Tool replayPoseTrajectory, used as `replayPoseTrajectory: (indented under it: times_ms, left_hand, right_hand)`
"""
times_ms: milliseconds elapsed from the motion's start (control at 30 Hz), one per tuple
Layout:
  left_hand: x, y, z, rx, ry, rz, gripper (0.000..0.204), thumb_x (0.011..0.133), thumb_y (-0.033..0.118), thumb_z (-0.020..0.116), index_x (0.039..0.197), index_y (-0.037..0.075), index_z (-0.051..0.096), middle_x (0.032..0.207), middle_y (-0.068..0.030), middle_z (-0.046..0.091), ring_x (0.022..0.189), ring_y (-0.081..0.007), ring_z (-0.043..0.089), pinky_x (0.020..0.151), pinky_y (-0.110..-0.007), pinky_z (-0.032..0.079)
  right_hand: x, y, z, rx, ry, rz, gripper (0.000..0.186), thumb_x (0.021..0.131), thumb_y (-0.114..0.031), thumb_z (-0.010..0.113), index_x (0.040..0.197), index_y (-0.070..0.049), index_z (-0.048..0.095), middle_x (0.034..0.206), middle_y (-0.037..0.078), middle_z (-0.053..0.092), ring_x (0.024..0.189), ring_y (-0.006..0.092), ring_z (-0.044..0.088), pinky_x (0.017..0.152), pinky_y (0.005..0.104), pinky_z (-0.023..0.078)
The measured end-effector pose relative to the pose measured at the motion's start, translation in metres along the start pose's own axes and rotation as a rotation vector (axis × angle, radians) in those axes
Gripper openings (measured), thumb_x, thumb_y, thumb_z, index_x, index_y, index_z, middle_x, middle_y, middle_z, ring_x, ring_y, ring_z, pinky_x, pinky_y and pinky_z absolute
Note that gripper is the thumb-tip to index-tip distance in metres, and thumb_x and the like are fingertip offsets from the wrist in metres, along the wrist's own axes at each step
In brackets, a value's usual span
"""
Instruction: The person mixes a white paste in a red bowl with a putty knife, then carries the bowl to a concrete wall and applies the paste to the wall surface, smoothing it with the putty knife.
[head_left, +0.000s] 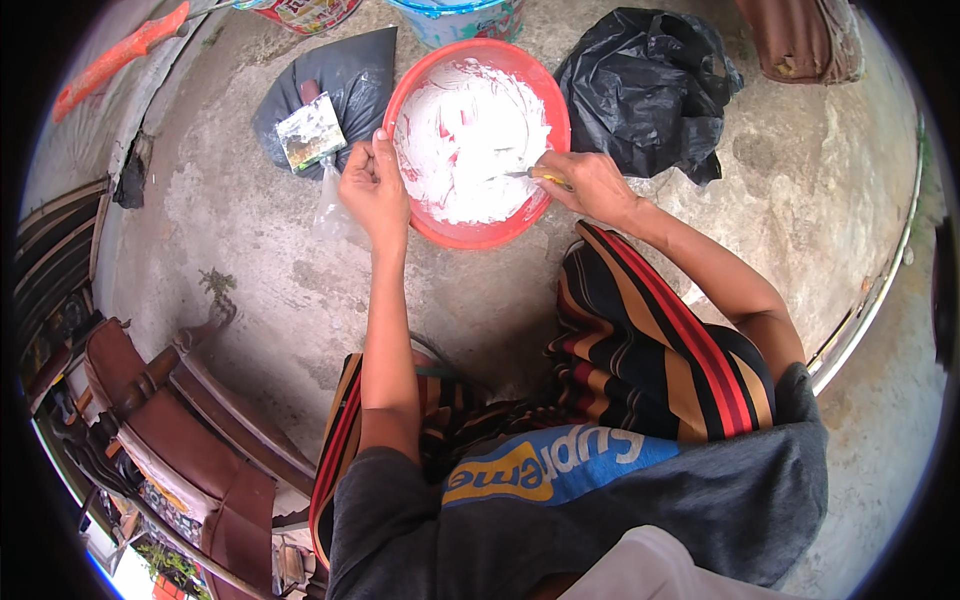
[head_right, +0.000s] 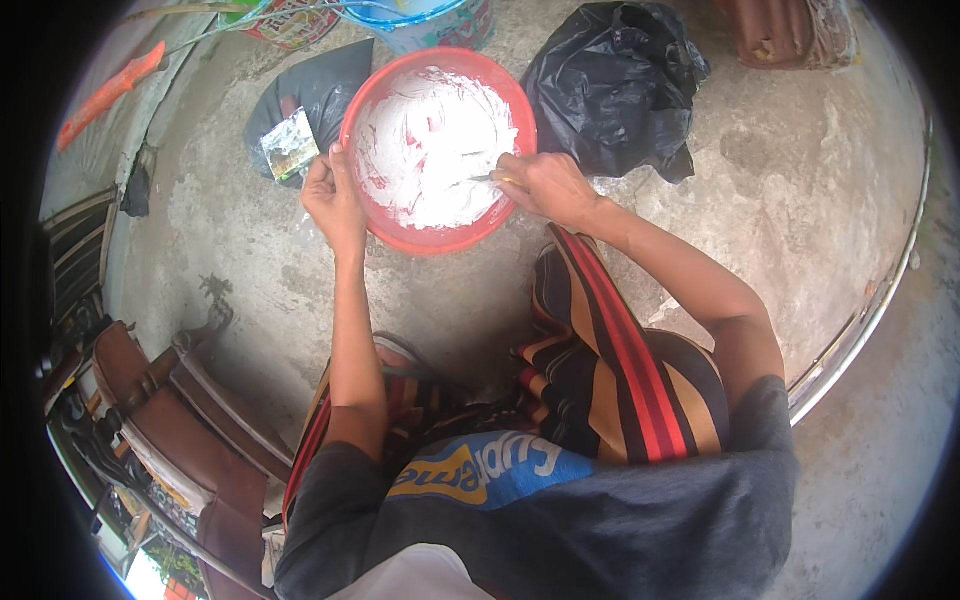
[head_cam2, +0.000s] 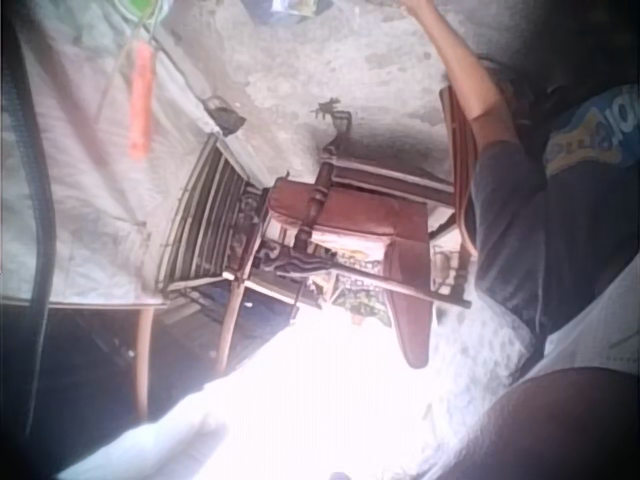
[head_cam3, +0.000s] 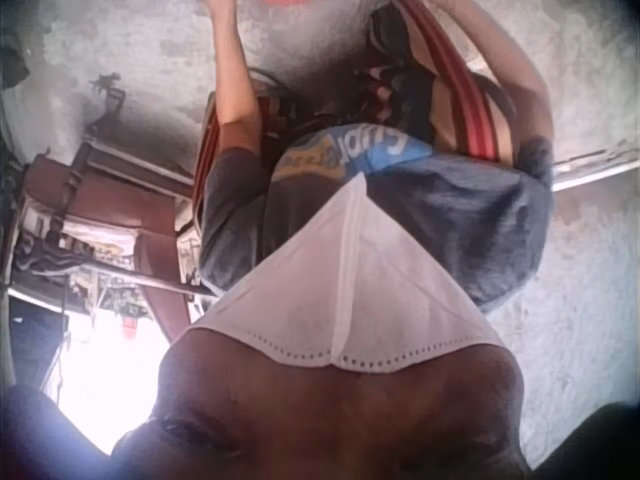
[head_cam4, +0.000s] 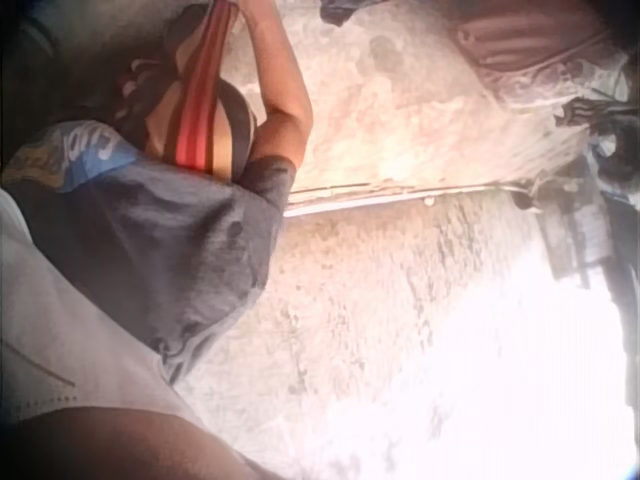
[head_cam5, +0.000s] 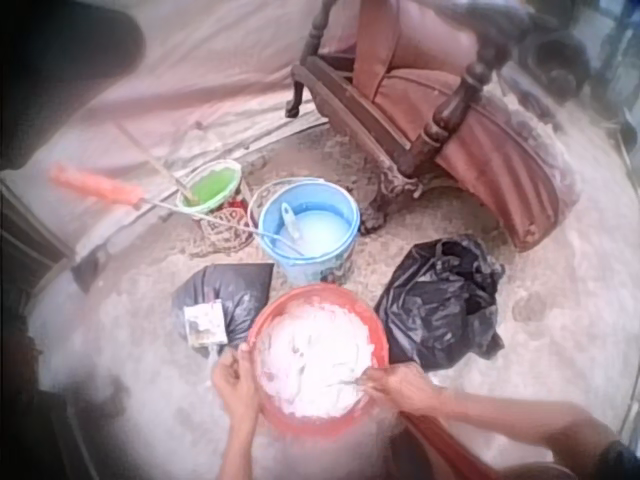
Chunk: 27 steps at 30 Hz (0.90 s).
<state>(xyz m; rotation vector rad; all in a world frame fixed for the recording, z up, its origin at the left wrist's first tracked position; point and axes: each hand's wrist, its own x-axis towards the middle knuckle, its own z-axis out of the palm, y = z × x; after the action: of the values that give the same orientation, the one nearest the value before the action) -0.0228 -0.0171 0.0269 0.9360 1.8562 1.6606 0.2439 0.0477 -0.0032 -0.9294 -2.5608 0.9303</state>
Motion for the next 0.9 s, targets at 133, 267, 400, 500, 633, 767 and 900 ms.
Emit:
replayPoseTrajectory:
  times_ms: [133, 267, 400, 500, 633, 767, 900]
  left_hand:
    - [0.001, 0.001, 0.012, -0.058, -0.019, 0.028, 0.037, 0.101, 0.016, 0.062, 0.067, 0.006, 0.049, 0.059, 0.0098, 0.037, 0.055, 0.0003, 0.027, 0.05, -0.023, 0.018]
    - [0.001, 0.009, 0.011, -0.005, -0.038, 0.047, 0.036, 0.101, 0.018, 0.062, 0.069, 0.005, 0.051, 0.061, 0.009, 0.041, 0.058, 0.0001, 0.03, 0.052, -0.022, 0.021]
    - [-0.002, 0.009, 0.016, 0.0, -0.005, 0.053, 0.037, 0.1, 0.015, 0.063, 0.067, 0.005, 0.049, 0.058, 0.0097, 0.037, 0.054, 0.0009, 0.027, 0.049, -0.023, 0.017]
    - [-0.003, 0.005, 0.016, 0.025, 0.02, 0.047, 0.037, 0.101, 0.018, 0.061, 0.067, 0.006, 0.049, 0.06, 0.0093, 0.039, 0.057, -0.0002, 0.029, 0.051, -0.022, 0.021]
    - [-0.008, -0.004, 0.01, 0.045, 0.114, 0.027, 0.039, 0.102, 0.021, 0.059, 0.068, 0.006, 0.048, 0.063, 0.0076, 0.042, 0.061, -0.0019, 0.032, 0.054, -0.023, 0.026]
    - [-0.011, -0.004, 0.016, -0.084, 0.18, -0.03, 0.04, 0.103, 0.021, 0.057, 0.068, 0.006, 0.046, 0.065, 0.006, 0.045, 0.063, -0.0033, 0.034, 0.056, -0.024, 0.028]
    - [-0.015, 0.007, 0.029, -0.098, 0.192, -0.017, 0.039, 0.103, 0.02, 0.057, 0.069, 0.005, 0.049, 0.066, 0.0054, 0.046, 0.064, -0.0036, 0.035, 0.057, -0.024, 0.029]
  right_hand:
    - [0.013, 0.001, -0.016, -0.022, 0.088, 0.165, 0.017, 0.087, -0.015, 0.072, 0.098, -0.002, 0.071, 0.082, 0.02, 0.071, 0.072, 0.0371, 0.07, 0.063, 0.0402, 0.055]
    - [0.027, 0.005, -0.039, -0.005, 0.177, 0.133, 0.019, 0.088, -0.017, 0.072, 0.1, -0.003, 0.071, 0.086, 0.019, 0.071, 0.073, 0.0359, 0.07, 0.063, 0.039, 0.056]
    - [0.034, 0.018, -0.041, -0.127, 0.219, 0.086, 0.021, 0.089, -0.021, 0.072, 0.103, -0.006, 0.07, 0.087, 0.018, 0.072, 0.075, 0.0356, 0.07, 0.063, 0.0383, 0.057]
    - [0.017, 0.031, -0.025, -0.123, 0.235, 0.155, 0.023, 0.089, -0.023, 0.07, 0.103, -0.005, 0.069, 0.076, 0.019, 0.069, 0.065, 0.0348, 0.067, 0.061, 0.0411, 0.053]
    - [-0.014, 0.03, -0.005, 0.295, 0.162, 0.481, 0.022, 0.091, -0.023, 0.068, 0.1, -0.003, 0.071, 0.065, 0.011, 0.064, 0.056, 0.0194, 0.059, 0.058, 0.0352, 0.048]
    - [-0.045, 0.029, 0.039, 0.572, 0.306, 0.548, 0.022, 0.093, -0.022, 0.067, 0.096, 0.0, 0.069, 0.061, 0.001, 0.058, 0.058, 0.0052, 0.047, 0.052, 0.0285, 0.039]
    - [-0.05, 0.0, 0.042, 0.87, 0.244, 0.771, 0.021, 0.096, -0.02, 0.064, 0.094, 0.001, 0.067, 0.061, -0.001, 0.057, 0.054, 0.0044, 0.046, 0.049, 0.0233, 0.035]
